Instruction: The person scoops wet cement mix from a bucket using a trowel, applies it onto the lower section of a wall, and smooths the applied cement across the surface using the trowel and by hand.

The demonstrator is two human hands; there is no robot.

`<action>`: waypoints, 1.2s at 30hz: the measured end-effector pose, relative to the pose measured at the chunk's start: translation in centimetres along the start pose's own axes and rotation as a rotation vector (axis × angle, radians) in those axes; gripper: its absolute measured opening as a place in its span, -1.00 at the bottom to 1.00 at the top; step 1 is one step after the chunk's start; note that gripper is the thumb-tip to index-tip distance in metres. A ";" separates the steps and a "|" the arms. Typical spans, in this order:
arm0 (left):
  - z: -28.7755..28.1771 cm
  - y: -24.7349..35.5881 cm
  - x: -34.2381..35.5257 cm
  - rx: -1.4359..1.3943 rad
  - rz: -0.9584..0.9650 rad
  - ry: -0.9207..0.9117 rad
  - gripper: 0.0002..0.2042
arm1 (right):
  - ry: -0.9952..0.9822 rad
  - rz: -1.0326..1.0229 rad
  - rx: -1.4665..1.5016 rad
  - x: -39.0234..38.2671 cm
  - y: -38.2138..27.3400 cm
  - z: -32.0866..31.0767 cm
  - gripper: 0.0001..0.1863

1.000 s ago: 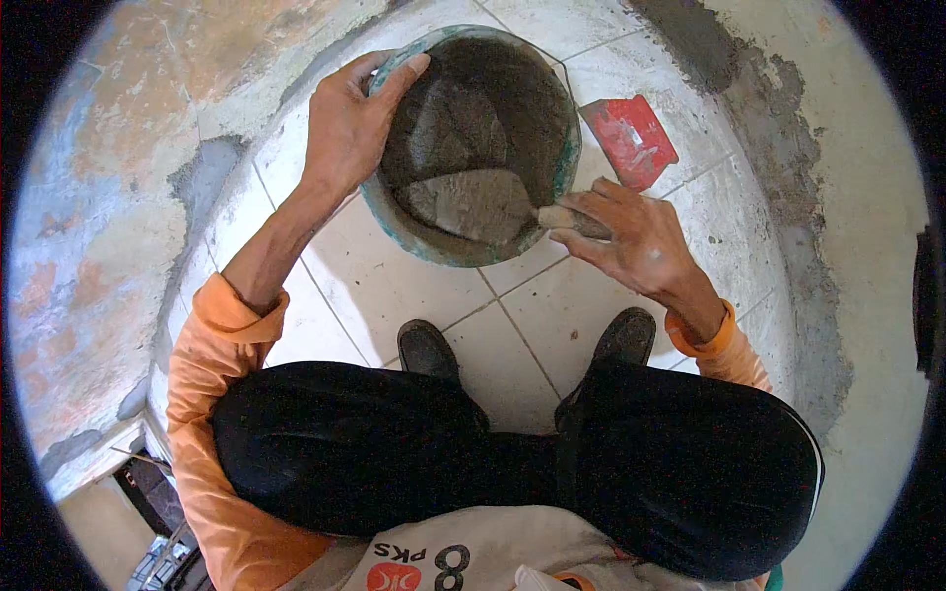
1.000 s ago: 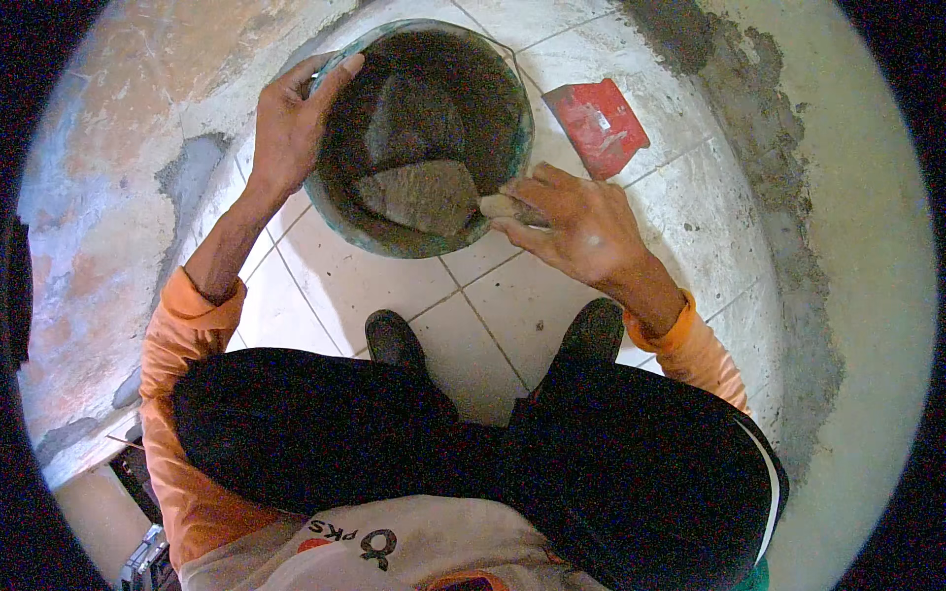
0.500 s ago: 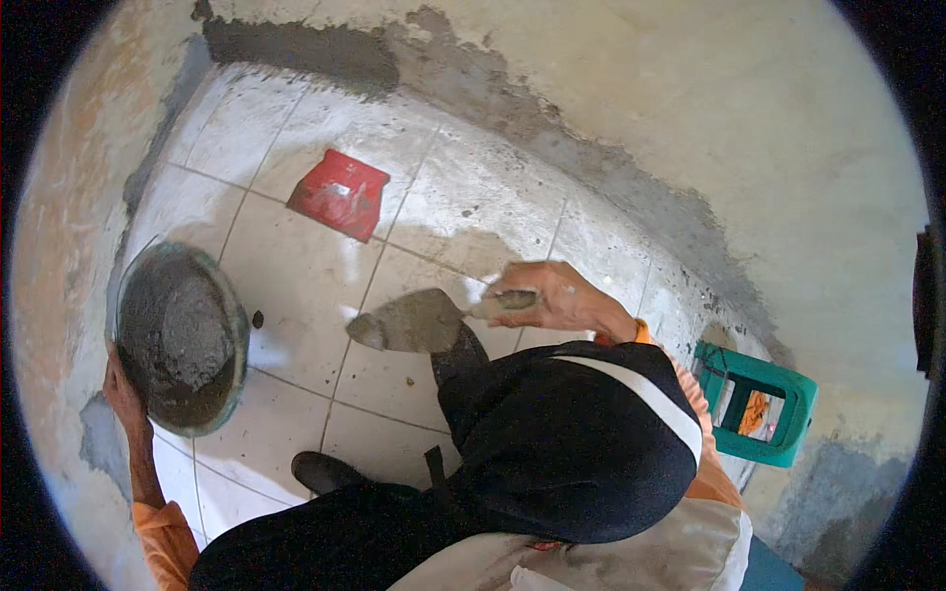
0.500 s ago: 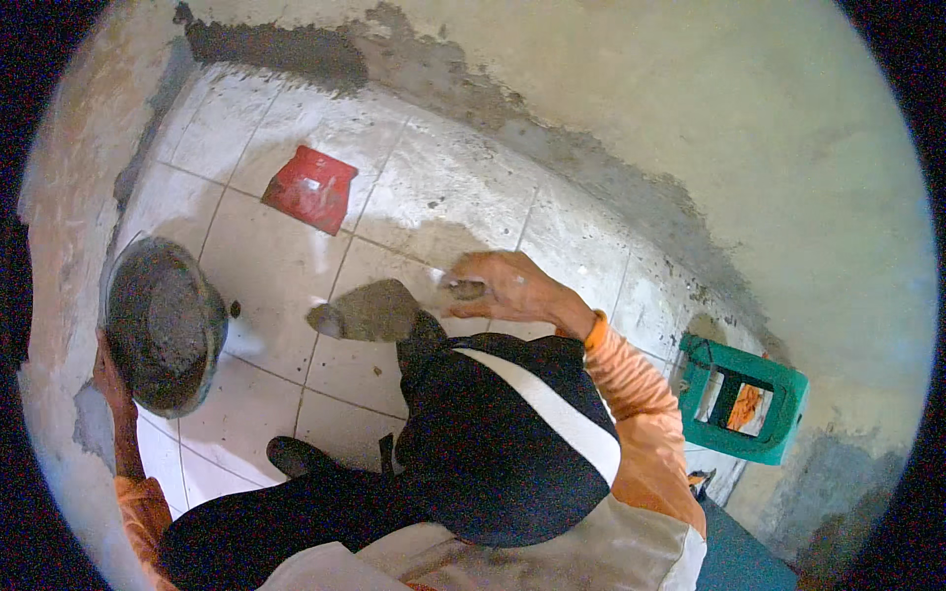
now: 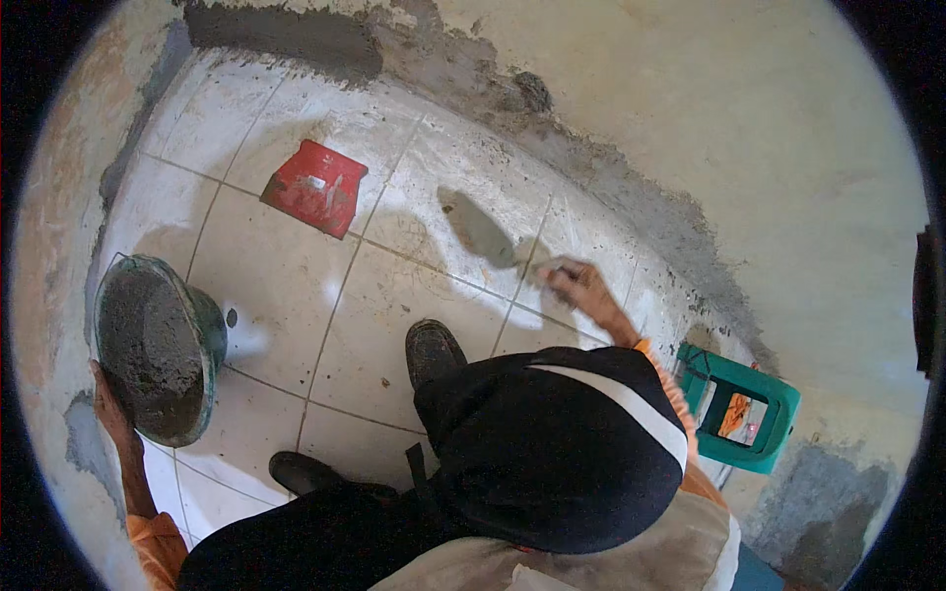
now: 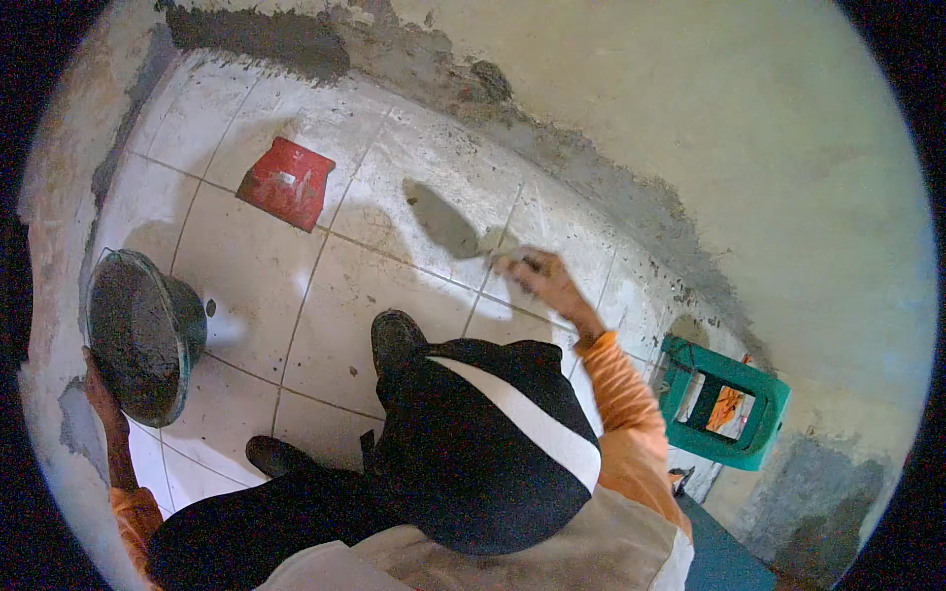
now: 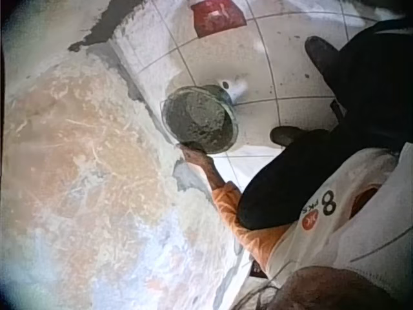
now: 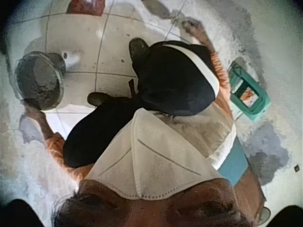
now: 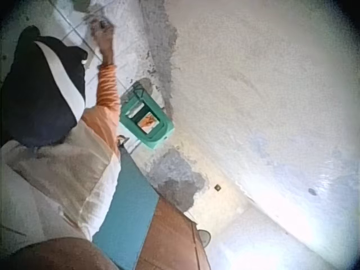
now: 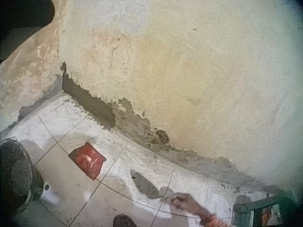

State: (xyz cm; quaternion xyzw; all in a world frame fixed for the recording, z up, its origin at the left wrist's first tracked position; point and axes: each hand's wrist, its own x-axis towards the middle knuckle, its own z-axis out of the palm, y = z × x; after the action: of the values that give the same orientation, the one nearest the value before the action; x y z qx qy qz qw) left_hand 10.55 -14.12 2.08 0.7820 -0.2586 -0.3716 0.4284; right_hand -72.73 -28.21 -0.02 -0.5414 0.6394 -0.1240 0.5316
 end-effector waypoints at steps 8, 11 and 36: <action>-1.3 -1.7 -0.1 0.192 0.195 0.034 -0.21 | 0.129 -0.073 0.072 -0.6 -4.4 4.2 -0.62; 0.7 -1.0 0.2 0.140 0.065 0.116 -0.21 | 0.589 -0.449 -0.750 1.8 -6.6 0.8 -0.60; 0.6 -0.6 -0.3 0.124 0.053 0.162 -0.21 | 0.782 -0.385 -1.095 0.7 -2.6 -1.7 -0.61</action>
State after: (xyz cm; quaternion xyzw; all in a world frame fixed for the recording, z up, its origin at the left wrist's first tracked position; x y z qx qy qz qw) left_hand 9.93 -13.92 1.50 0.8273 -0.2661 -0.2792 0.4084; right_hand -72.52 -30.50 2.20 -0.7507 0.6470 -0.0615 -0.1183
